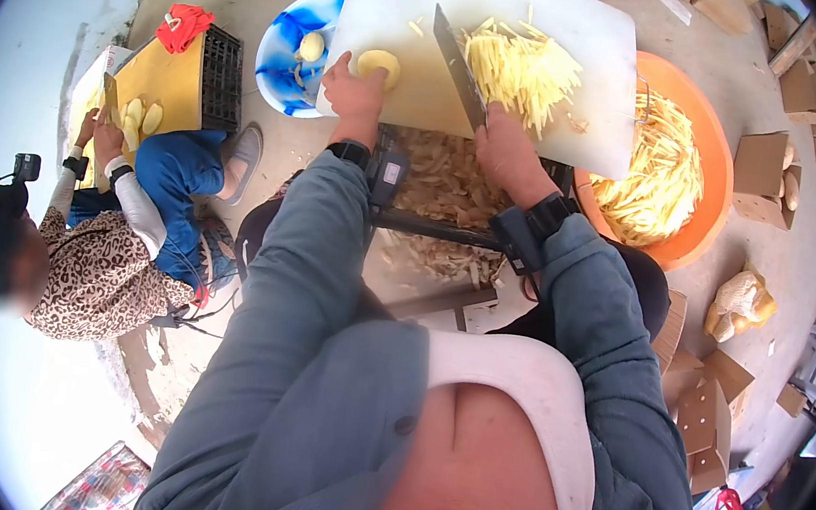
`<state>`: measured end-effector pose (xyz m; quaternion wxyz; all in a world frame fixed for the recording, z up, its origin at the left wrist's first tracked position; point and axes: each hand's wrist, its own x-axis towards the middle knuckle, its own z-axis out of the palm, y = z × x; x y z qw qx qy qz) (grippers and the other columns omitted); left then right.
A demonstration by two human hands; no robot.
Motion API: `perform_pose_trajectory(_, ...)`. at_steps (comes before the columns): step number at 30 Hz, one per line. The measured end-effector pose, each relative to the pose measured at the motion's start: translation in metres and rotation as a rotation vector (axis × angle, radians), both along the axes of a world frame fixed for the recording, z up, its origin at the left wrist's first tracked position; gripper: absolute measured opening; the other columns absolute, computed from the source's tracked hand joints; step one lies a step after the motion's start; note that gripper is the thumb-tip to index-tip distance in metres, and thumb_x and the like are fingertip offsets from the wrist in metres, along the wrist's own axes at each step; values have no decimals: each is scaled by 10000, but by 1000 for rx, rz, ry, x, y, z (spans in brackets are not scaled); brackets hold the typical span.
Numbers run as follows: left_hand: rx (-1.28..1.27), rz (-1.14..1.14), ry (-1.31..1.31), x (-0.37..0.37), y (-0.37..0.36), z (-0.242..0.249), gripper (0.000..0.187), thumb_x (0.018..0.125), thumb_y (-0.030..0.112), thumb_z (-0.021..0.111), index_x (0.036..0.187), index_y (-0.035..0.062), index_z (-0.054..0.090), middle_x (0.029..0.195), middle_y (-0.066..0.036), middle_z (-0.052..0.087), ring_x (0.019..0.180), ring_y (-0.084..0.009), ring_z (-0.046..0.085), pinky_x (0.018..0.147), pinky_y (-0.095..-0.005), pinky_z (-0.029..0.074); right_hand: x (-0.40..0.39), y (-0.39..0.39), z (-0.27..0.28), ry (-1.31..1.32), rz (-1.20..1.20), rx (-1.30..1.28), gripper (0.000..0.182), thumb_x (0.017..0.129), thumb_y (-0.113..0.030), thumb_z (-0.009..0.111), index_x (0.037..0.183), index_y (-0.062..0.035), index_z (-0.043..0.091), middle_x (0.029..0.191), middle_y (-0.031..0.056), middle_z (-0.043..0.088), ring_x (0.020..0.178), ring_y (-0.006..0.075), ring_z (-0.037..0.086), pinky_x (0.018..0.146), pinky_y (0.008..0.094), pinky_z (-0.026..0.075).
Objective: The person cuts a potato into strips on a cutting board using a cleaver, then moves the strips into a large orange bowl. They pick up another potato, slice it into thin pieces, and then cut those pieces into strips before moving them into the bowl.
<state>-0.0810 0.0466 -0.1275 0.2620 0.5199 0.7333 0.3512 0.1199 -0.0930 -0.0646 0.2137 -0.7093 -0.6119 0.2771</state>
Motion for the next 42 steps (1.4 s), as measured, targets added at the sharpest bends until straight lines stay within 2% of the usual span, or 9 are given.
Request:
perform_pose_trajectory(1, 7, -49, 274, 8, -11, 13, 821, 645, 271, 794, 1381, 108, 469, 1325, -201, 475, 1210, -369, 489, 980, -478, 430, -2, 1, 3, 5, 0, 0, 200, 850, -65, 533, 1016, 36, 483, 799, 308, 630, 801, 462, 635, 718, 511, 506)
perform_pose_trajectory(2, -81, -125, 243, 8, -12, 15, 931, 596, 329, 819, 1416, 143, 420, 1425, -191, 350, 1298, -403, 365, 1041, -516, 362, -3, 2, 6, 34, 14, -39, 223, 875, -94, 521, 1034, 54, 470, 818, 333, 617, 825, 489, 614, 750, 531, 488)
perform_pose_trajectory(9, 40, -267, 424, 2, -1, 0, 940, 587, 323, 818, 1408, 102, 417, 1337, -191, 443, 1222, -384, 408, 1037, -480, 353, -8, 7, 8, 8, 161, 82, 236, 901, -132, 498, 1042, 57, 477, 889, 338, 615, 870, 503, 596, 790, 553, 467)
perform_pose_trajectory(14, 59, -378, 483, 2, 9, 0, 844, 583, 311, 811, 1335, 75, 510, 1234, -169, 486, 1147, -363, 432, 998, -428, 393, -17, 18, -3, 79, 76, 55, 208, 857, -103, 515, 1002, 46, 528, 896, 298, 620, 875, 478, 598, 790, 523, 471)
perform_pose_trajectory(16, 45, -390, 477, 3, 9, 2, 828, 581, 305, 811, 1323, 76, 523, 1227, -167, 485, 1144, -365, 433, 994, -433, 400, -18, 19, -1, 107, 26, -14, 188, 818, -73, 533, 959, 45, 576, 886, 265, 623, 882, 453, 602, 789, 489, 477)
perform_pose_trajectory(18, 34, -402, 470, 3, 8, 4, 813, 579, 300, 811, 1311, 77, 536, 1219, -166, 484, 1140, -367, 434, 990, -438, 406, -18, 20, 0, 123, 32, -81, 221, 845, -82, 512, 1026, 46, 518, 889, 296, 633, 888, 476, 595, 793, 510, 471)
perform_pose_trajectory(27, 38, -551, 463, 25, -22, 2, 788, 583, 283, 812, 1299, 88, 547, 1195, -179, 466, 1133, -383, 432, 984, -424, 422, -14, 19, -7, 83, 75, -10, 219, 851, -85, 502, 1012, 58, 544, 863, 290, 640, 865, 464, 616, 786, 515, 484)
perform_pose_trajectory(33, 77, -498, 425, 36, -40, -1, 758, 623, 344, 812, 1292, 108, 546, 1158, -192, 486, 1078, -387, 473, 969, -454, 414, -8, 19, -3, 53, 6, -60, 213, 892, -112, 490, 1025, 55, 490, 801, 314, 622, 800, 493, 602, 727, 542, 480)
perform_pose_trajectory(42, 280, -476, 276, 34, -47, -1, 663, 628, 267, 844, 1210, 123, 562, 1187, -168, 471, 1109, -364, 463, 944, -443, 442, -1, 23, -4, 4, 0, -42, 206, 889, -98, 499, 1027, 51, 464, 775, 331, 611, 796, 502, 605, 723, 554, 479)
